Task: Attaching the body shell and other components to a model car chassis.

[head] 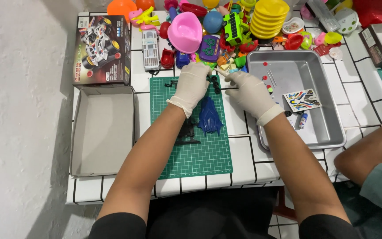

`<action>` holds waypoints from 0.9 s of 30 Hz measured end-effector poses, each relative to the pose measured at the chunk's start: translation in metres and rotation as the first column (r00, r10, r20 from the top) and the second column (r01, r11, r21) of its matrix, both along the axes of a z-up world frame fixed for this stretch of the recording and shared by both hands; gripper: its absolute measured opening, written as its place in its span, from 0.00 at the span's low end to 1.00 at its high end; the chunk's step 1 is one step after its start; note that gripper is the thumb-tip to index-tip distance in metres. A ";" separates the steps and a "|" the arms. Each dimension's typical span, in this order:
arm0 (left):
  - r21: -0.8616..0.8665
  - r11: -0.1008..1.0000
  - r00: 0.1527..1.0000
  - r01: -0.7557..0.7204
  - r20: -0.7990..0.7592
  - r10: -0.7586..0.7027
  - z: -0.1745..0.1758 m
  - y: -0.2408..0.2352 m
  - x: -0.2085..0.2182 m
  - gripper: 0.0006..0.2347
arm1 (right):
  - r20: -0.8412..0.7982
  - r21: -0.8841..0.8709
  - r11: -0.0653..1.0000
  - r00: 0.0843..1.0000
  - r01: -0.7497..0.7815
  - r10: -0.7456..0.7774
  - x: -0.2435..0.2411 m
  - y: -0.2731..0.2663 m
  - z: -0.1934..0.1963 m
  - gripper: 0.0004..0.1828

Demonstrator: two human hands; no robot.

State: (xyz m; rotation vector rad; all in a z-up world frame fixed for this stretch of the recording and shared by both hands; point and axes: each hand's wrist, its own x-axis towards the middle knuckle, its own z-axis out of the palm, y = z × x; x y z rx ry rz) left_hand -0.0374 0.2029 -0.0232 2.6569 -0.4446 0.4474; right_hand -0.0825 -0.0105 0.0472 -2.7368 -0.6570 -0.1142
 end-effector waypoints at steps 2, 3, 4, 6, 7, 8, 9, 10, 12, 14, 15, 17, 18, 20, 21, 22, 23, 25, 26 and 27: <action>0.084 0.996 1.000 -0.009 -0.013 0.010 -0.007 -0.004 0.007 0.10 | -0.083 0.158 0.981 0.991 0.113 -0.101 -0.010 -0.015 0.022 0.15; 0.084 0.996 1.000 -0.006 -0.014 0.008 -0.009 -0.005 0.008 0.10 | -0.083 0.158 0.981 0.991 0.116 -0.104 -0.012 -0.028 0.025 0.15; 0.102 0.995 1.000 -0.012 0.001 0.012 -0.012 -0.006 0.010 0.10 | -0.100 0.203 0.963 0.982 0.177 -0.159 -0.014 -0.041 0.028 0.16; 0.119 0.993 1.000 -0.013 0.010 0.012 -0.018 -0.007 0.011 0.10 | -0.124 0.245 0.938 0.968 0.243 -0.219 -0.026 -0.062 0.037 0.16; 0.123 0.992 1.000 -0.016 0.014 0.015 -0.020 -0.007 0.012 0.10 | -0.172 0.247 0.906 0.936 0.344 -0.308 -0.034 -0.070 0.045 0.15; 0.126 0.992 1.000 -0.019 0.017 0.017 -0.021 -0.007 0.013 0.09 | -0.220 0.245 0.864 0.893 0.441 -0.393 -0.042 -0.078 0.053 0.13; 0.126 0.992 1.000 -0.014 0.015 0.012 -0.010 -0.007 0.007 0.09 | -0.222 0.243 0.862 0.890 0.446 -0.398 -0.053 -0.081 0.065 0.13; 0.131 0.991 0.999 0.002 -0.037 0.003 0.002 -0.007 0.001 0.09 | -0.294 0.237 0.838 0.859 0.491 -0.420 -0.063 -0.083 0.077 0.13; 0.133 0.991 0.996 0.027 -0.090 -0.015 0.011 -0.008 -0.004 0.12 | -0.365 0.225 0.810 0.818 0.542 -0.445 -0.072 -0.104 0.078 0.13; 0.188 0.982 0.999 0.008 -0.052 0.001 0.007 -0.008 -0.004 0.11 | -0.325 0.014 0.816 0.775 0.577 -0.542 -0.072 -0.139 0.056 0.10; 0.189 0.982 0.999 0.016 -0.053 -0.006 0.008 -0.009 -0.004 0.11 | -0.326 0.014 0.812 0.771 0.583 -0.548 -0.075 -0.144 0.053 0.10; 0.247 0.969 0.999 -0.004 -0.049 0.017 0.009 -0.009 -0.005 0.10 | -0.349 -0.049 0.759 0.701 0.649 -0.622 -0.079 -0.153 0.048 0.15; 0.248 0.969 0.999 0.000 -0.051 0.013 0.013 -0.011 -0.009 0.10 | -0.351 -0.050 0.757 0.698 0.652 -0.624 -0.080 -0.153 0.044 0.15; 0.294 0.956 0.997 -0.006 -0.068 0.027 0.022 -0.013 -0.015 0.06 | -0.367 -0.079 0.765 0.695 0.640 -0.619 -0.080 -0.152 0.037 0.17; 0.294 0.956 0.997 -0.005 -0.069 0.027 0.024 -0.014 -0.016 0.06 | -0.368 -0.080 0.764 0.694 0.640 -0.619 -0.082 -0.145 0.039 0.17; 0.324 0.946 0.998 -0.021 -0.053 0.041 0.025 -0.014 -0.018 0.06 | -0.382 -0.074 0.766 0.691 0.639 -0.614 -0.083 -0.138 0.041 0.16; 0.354 0.935 0.998 -0.038 -0.037 0.055 0.026 -0.014 -0.020 0.07 | -0.396 -0.068 0.768 0.689 0.637 -0.607 -0.084 -0.130 0.043 0.15; 0.285 0.958 0.999 -0.040 -0.019 0.047 0.020 -0.009 -0.022 0.08 | -0.306 -0.139 0.797 0.740 0.588 -0.599 -0.076 -0.143 0.010 0.15; 0.215 0.976 0.999 -0.040 0.000 0.041 0.018 -0.007 -0.023 0.09 | -0.216 -0.212 0.816 0.788 0.538 -0.576 -0.072 -0.149 -0.006 0.16; 0.215 0.976 0.999 -0.044 0.001 0.045 0.024 -0.004 -0.027 0.09 | -0.215 -0.211 0.818 0.791 0.536 -0.573 -0.072 -0.150 -0.009 0.16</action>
